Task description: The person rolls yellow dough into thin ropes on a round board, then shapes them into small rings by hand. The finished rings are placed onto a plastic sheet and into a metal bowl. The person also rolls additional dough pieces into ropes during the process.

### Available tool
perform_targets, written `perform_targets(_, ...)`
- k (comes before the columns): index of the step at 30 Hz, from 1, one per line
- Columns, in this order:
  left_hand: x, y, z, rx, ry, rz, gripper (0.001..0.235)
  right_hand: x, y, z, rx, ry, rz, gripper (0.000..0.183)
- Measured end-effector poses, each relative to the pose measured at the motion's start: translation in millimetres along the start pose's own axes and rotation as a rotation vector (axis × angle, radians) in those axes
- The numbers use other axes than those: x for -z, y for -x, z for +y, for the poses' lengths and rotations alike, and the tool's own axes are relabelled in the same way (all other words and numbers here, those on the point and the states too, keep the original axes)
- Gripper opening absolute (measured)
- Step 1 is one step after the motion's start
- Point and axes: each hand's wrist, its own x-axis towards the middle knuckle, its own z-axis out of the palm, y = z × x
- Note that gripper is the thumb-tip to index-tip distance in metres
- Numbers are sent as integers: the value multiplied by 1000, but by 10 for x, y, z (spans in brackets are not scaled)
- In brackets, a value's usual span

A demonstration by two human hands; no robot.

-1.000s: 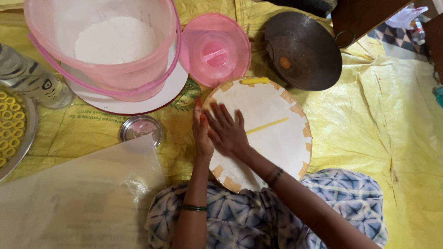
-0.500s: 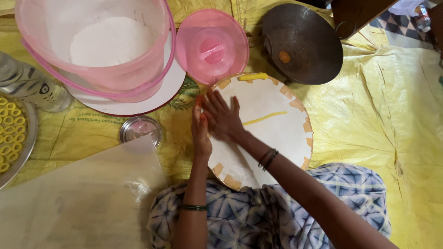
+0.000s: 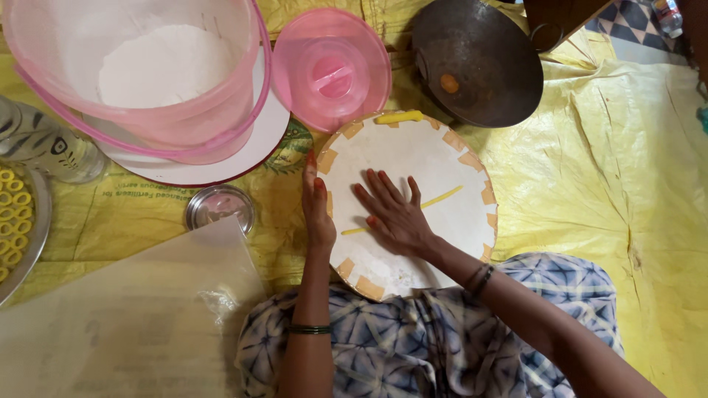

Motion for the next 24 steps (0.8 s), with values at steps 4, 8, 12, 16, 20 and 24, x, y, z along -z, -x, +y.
perform_targets(4,5,0,-20,6,10,-1,74,-34,-168,17,-26,55,16,65)
perform_targets(8,20,3,3,-23,-2,-25,75,-81,-818,174,-93,61,39,63)
perform_targets(12,32,25,38,-9,-5,-29,76,-82,-1167,246,-147,92,57,63)
perform_targets(16,39,4,52,-26,-53,-32,75,-81,-913,202,-113,53,13,64)
perform_targets(20,26,8,52,-14,-36,-32,72,-74,-267,87,-19,57,40,66)
perform_targets(24,24,23,61,1,-13,-21,71,-43,59,27,-17,-16,11,65)
